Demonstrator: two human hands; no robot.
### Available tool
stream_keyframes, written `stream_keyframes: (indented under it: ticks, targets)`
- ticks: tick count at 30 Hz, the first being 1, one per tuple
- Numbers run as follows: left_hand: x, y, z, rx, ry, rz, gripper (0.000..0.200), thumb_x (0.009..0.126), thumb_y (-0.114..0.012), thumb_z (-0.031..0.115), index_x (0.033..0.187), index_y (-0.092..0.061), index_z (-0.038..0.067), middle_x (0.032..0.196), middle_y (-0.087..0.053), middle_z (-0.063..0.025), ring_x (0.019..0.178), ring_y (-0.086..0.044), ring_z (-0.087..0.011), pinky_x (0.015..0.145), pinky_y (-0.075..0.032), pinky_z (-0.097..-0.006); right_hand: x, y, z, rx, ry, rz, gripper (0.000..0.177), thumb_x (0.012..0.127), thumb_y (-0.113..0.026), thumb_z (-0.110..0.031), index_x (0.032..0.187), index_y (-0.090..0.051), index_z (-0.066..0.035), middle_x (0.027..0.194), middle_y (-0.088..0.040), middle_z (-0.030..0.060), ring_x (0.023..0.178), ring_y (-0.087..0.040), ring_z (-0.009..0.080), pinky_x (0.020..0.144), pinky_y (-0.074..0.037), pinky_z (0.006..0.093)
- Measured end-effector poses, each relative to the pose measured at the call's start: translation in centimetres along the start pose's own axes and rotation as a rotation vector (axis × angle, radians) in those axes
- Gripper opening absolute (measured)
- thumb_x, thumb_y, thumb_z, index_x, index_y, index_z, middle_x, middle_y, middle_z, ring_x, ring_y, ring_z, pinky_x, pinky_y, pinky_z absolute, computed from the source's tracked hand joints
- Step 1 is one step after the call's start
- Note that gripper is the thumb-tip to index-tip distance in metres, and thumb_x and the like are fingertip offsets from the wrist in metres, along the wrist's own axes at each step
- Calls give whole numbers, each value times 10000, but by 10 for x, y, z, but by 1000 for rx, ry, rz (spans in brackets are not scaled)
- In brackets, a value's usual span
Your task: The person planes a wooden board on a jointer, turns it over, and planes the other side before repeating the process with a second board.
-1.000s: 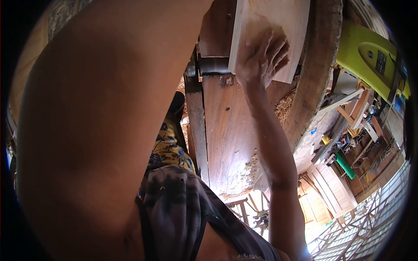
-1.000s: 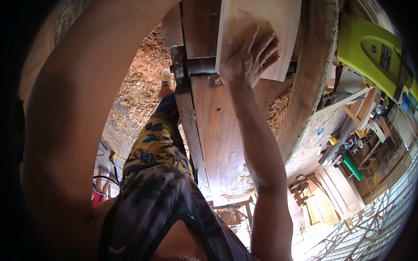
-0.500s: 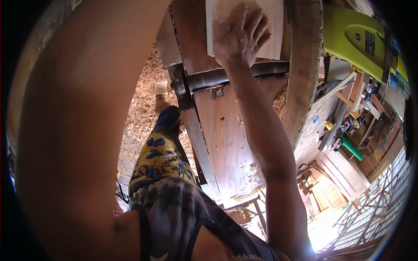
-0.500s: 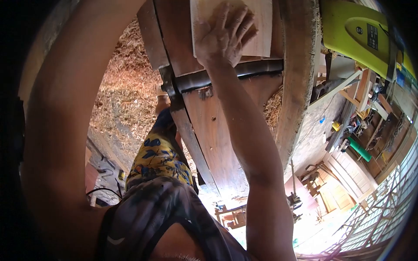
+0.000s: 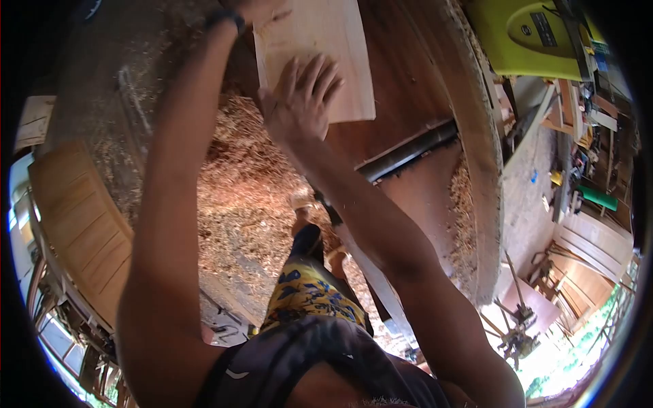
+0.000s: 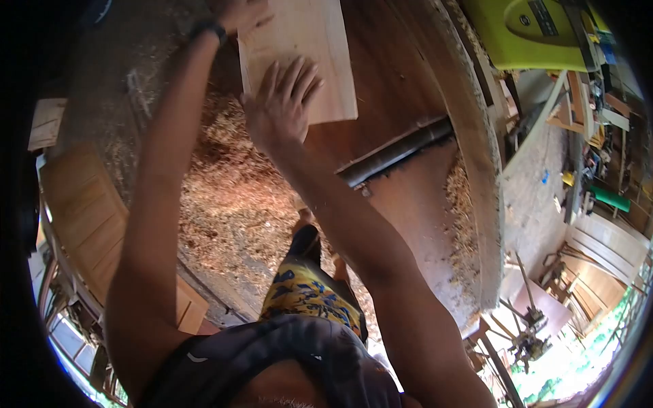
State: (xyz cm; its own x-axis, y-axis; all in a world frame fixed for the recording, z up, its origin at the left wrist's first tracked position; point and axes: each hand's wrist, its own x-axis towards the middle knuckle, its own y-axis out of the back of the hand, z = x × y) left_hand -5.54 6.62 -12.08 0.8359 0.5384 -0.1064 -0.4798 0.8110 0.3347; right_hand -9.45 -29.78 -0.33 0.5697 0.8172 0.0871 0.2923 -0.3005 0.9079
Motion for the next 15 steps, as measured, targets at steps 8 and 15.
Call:
stream_keyframes:
  ticks: [8, 15]
  targets:
    - [-303, 7, 81, 417, 513, 265, 740, 968, -566, 652, 1179, -692, -46, 1057, -715, -298, 1041, -674, -455, 907, -505, -495, -13, -4, -50, 897, 365, -635, 773, 955, -619, -579, 1461, -535, -1, 1608, -383, 248, 1566, -166, 434, 1285, -121, 548]
    - [-308, 34, 67, 571, 760, 72, 925, 966, -429, 769, 1056, -696, -113, 834, -666, -336, 879, -681, -434, 826, -494, -504, -47, 0, -85, 863, 223, -413, 519, 914, -707, -473, 1058, -741, 24, 1121, -728, 196, 1226, -610, 359, 1068, -433, 498]
